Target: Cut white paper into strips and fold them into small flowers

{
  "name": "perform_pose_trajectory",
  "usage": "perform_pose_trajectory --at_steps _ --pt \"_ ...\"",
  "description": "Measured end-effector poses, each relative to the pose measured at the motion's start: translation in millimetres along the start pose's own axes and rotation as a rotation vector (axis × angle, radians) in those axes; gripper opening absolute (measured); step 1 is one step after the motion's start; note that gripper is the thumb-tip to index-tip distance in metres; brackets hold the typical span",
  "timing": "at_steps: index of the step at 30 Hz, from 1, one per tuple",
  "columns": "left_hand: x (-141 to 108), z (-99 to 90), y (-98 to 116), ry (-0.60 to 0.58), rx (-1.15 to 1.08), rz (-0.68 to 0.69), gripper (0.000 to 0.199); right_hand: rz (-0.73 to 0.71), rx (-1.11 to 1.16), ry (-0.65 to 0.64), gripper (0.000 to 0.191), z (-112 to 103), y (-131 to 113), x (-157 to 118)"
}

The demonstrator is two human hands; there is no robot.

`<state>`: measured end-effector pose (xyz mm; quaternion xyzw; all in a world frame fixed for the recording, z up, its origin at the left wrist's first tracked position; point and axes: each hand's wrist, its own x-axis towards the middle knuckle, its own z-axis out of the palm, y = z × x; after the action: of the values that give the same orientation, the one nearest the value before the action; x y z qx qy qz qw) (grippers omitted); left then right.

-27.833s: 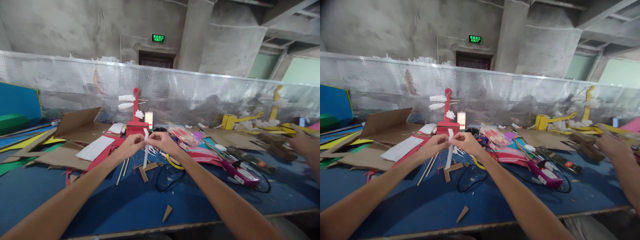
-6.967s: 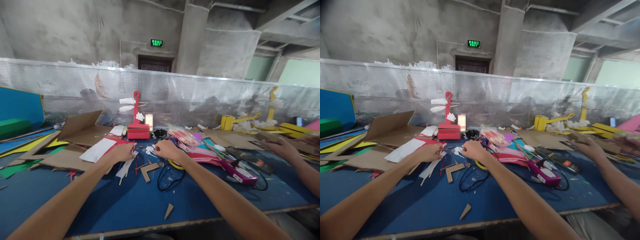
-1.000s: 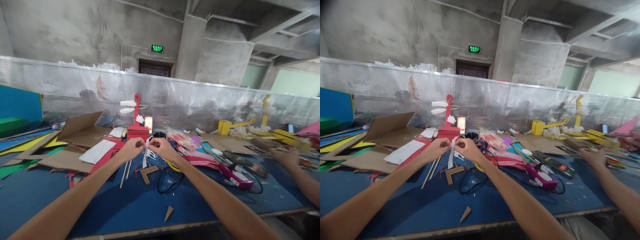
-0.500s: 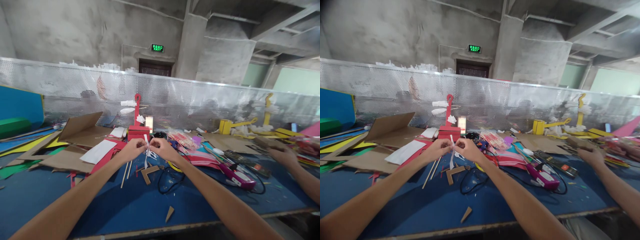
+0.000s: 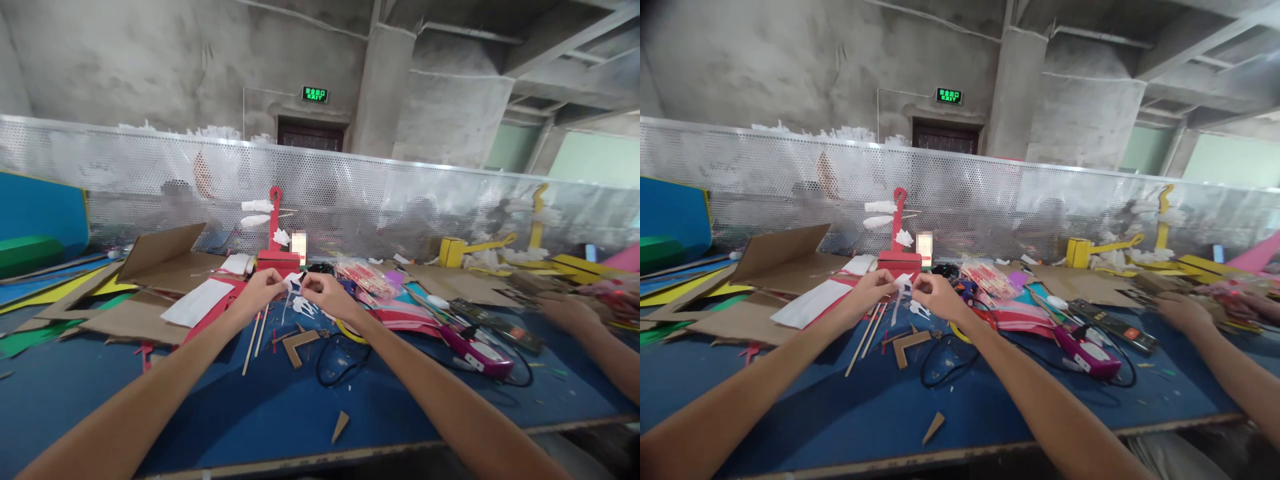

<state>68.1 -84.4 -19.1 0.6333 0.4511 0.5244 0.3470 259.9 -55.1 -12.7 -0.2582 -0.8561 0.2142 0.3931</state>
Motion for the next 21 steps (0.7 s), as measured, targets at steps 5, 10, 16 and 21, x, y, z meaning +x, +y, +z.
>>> perform_pose_trajectory --at_steps 5,10,16,21 --pt "7 -9.2 -9 0.141 -0.070 -0.003 0.014 -0.006 -0.003 0.081 0.006 -1 2 2" --pt "20 -24.1 -29 0.191 0.013 -0.026 0.014 -0.011 -0.020 0.171 0.012 -7 5 4" --pt "24 -36.2 -29 0.354 -0.036 -0.006 0.018 0.069 0.065 0.320 0.014 -19 12 6" --pt "20 -36.6 -17 0.404 -0.107 0.031 0.022 0.163 0.248 0.443 0.013 -28 26 9"
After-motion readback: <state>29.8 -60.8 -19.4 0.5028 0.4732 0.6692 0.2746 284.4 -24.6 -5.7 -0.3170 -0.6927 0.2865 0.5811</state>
